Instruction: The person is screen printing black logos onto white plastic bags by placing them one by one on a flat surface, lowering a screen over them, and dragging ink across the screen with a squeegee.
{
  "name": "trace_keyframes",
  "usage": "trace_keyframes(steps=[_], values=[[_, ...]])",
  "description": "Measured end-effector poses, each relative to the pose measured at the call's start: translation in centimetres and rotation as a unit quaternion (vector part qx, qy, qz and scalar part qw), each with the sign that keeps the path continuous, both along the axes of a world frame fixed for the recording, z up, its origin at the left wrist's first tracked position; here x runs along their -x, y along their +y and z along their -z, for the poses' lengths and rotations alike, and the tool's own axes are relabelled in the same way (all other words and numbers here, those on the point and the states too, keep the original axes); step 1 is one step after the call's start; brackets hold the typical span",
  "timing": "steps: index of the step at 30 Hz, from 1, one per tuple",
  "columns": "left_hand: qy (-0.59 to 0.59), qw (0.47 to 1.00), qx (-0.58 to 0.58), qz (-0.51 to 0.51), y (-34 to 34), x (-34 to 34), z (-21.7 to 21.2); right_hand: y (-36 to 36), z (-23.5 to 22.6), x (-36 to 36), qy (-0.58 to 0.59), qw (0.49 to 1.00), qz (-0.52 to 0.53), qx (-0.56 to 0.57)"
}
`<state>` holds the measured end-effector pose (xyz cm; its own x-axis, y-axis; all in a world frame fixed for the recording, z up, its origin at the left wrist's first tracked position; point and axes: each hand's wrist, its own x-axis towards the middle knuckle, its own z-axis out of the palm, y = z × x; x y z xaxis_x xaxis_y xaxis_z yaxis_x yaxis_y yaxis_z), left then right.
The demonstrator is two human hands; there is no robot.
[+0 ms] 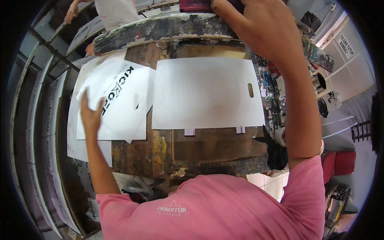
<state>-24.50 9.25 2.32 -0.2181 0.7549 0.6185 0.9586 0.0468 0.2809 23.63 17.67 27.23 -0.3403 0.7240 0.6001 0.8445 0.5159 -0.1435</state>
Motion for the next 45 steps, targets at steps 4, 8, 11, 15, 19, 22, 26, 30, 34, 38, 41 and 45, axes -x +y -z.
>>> trace_keyframes(steps=[4,8,11,15,19,22,26,30,34,38,41,45], values=[[-0.389,0.886,0.069,0.244,-3.9,-15.6,-6.0,-0.6,2.5,-0.9,0.020,0.996,-0.012,-0.083],[-0.560,0.789,0.011,0.252,-4.7,-19.7,-11.1,-3.9,7.1,-1.6,-0.024,0.990,-0.036,-0.132],[-0.572,0.780,0.067,0.244,-6.2,-21.0,-9.2,-7.4,11.7,-2.8,-0.077,0.994,-0.034,-0.063],[-0.435,0.879,0.132,0.143,-9.7,-21.8,-1.4,-9.0,16.4,-5.6,-0.172,0.963,-0.155,0.140],[-0.436,0.878,0.156,0.117,-12.2,-22.0,6.9,-6.6,21.7,-6.8,-0.163,0.908,-0.233,0.307],[-0.296,0.941,0.136,0.095,-13.0,-21.6,11.0,-0.7,26.4,-6.1,-0.019,0.950,-0.209,0.232],[-0.244,0.951,0.179,0.060,-13.1,-21.2,13.1,11.8,30.4,-4.4,-0.087,0.974,-0.196,0.068],[-0.192,0.964,0.167,0.071,-12.9,-21.0,12.9,21.6,32.4,-2.2,-0.150,0.974,-0.149,0.085],[-0.211,0.958,0.184,0.060,-12.7,-21.2,12.5,24.9,34.6,-0.3,-0.152,0.976,-0.131,0.083],[-0.221,0.949,0.216,0.060,-12.7,-21.0,12.9,20.9,36.5,0.1,-0.155,0.983,-0.089,0.039],[-0.216,0.954,0.198,0.062,-12.9,-20.9,13.1,15.1,36.4,-0.5,-0.137,0.983,-0.111,0.054],[-0.204,0.957,0.197,0.064,-12.7,-21.1,12.8,5.6,35.7,-1.9,-0.116,0.980,-0.132,0.090]])
